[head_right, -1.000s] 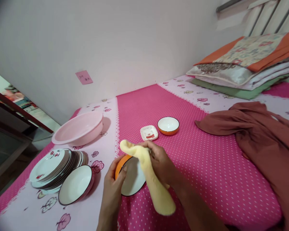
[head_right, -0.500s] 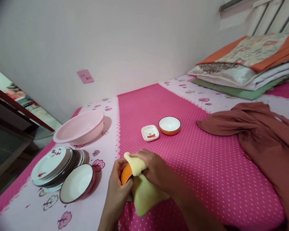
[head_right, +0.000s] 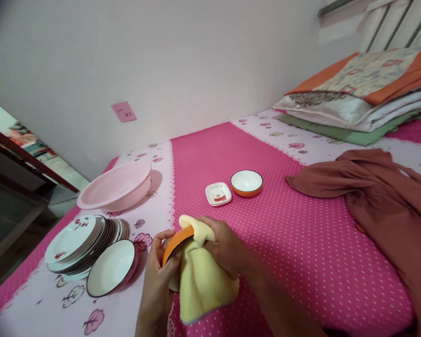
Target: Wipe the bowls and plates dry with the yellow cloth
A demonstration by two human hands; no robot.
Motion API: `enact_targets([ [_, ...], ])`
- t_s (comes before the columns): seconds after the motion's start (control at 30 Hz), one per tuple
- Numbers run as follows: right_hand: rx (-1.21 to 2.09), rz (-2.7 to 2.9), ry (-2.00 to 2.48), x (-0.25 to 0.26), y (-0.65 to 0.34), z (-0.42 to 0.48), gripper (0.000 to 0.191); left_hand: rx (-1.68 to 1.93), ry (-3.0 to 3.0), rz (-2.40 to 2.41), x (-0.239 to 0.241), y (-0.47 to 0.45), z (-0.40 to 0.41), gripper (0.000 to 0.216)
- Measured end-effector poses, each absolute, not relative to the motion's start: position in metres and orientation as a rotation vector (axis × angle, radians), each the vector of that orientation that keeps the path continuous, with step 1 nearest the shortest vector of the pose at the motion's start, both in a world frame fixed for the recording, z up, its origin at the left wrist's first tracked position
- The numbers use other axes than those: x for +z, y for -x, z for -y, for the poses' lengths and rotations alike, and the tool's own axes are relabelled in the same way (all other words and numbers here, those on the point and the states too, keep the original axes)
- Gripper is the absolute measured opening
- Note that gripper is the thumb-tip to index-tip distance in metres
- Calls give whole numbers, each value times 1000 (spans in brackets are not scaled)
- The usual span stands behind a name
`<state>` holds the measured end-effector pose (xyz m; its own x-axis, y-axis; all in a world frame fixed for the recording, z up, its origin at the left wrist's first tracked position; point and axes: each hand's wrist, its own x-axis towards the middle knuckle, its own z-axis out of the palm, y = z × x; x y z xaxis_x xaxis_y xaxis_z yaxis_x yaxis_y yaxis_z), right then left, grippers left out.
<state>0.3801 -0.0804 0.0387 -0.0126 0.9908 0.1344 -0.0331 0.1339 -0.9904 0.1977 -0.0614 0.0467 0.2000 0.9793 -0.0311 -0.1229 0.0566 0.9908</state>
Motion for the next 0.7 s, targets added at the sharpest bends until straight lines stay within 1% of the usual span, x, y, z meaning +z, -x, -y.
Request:
enact_targets([
  [0.1, 1156, 1145, 1026, 33, -375, 76, 41, 1139, -1106, -1005, 51, -198, 64, 59],
  [0.2, 1250, 968, 911, 32, -362, 74, 45, 1196, -1054, -1039, 55, -199, 67, 62],
  [0.27, 1330, 842, 845, 32, -351, 74, 46, 1261, -1047, -1042, 56, -200, 69, 58],
  [0.4, 1414, 679, 787, 28, -335, 74, 39, 1373, -1181, -1137, 58, -202, 70, 50],
  [0.57, 1326, 735, 889, 28, -347, 73, 36, 1240, -1351, -1072, 62, -201, 66, 45],
  [0.7, 1156, 969, 1049, 33, -363, 76, 42, 1075, -1477, -1025, 63, -196, 62, 41],
])
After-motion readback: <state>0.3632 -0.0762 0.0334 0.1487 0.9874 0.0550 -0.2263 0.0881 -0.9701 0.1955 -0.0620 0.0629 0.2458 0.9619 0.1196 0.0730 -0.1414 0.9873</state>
